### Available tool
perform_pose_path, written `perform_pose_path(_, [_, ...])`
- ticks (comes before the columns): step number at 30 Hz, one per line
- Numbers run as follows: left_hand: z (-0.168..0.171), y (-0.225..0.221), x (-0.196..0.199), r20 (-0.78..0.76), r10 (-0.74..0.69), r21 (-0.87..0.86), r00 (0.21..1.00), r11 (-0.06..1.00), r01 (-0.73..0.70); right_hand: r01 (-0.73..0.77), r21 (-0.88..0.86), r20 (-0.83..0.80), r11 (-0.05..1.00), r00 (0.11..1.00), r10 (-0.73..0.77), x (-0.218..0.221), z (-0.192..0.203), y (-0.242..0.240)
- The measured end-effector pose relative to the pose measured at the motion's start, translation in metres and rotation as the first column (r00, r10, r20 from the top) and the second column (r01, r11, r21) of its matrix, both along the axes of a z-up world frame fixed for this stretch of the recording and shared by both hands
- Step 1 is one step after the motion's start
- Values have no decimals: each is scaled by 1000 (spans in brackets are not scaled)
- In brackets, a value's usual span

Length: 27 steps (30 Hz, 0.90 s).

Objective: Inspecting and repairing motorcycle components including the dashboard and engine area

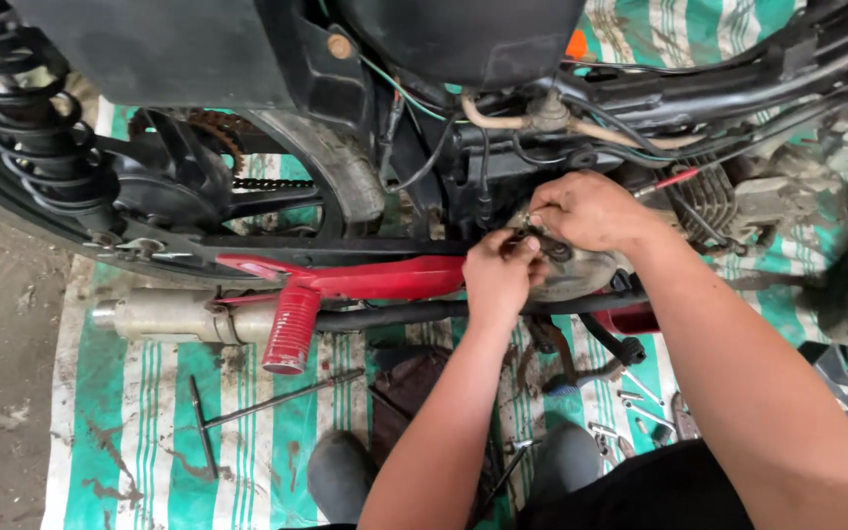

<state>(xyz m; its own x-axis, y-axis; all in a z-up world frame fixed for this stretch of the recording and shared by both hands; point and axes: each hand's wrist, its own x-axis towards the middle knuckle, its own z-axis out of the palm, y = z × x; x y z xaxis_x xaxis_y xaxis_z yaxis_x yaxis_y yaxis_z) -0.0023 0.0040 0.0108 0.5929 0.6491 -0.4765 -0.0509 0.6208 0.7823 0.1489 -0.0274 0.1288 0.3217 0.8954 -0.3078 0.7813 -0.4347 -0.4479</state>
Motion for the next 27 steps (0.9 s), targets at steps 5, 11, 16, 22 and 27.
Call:
perform_pose_path(5, [9, 12, -2, 35, -39, -5, 999, 999, 39, -30, 38, 75, 999, 997, 27, 6, -8, -11])
perform_pose_path(11, [-1, 9, 5, 105, -42, -128, 994, 990, 55, -52, 68, 107, 996, 993, 44, -25, 33, -40])
perform_pose_path(16, [1, 11, 3, 89, -52, -52, 995, 997, 56, -141, 208, 239, 968, 967, 90, -38, 36, -70])
perform_pose_path(22, [0, 10, 6, 85, -88, 27, 992, 996, 86, -265, 192, 471, 945, 870, 148, -31, -10, -119])
perform_pose_path(27, [-19, 7, 11, 70, -58, 24, 996, 998, 57, -61, 434, 269, 899, 961, -65, -5, -64, -123])
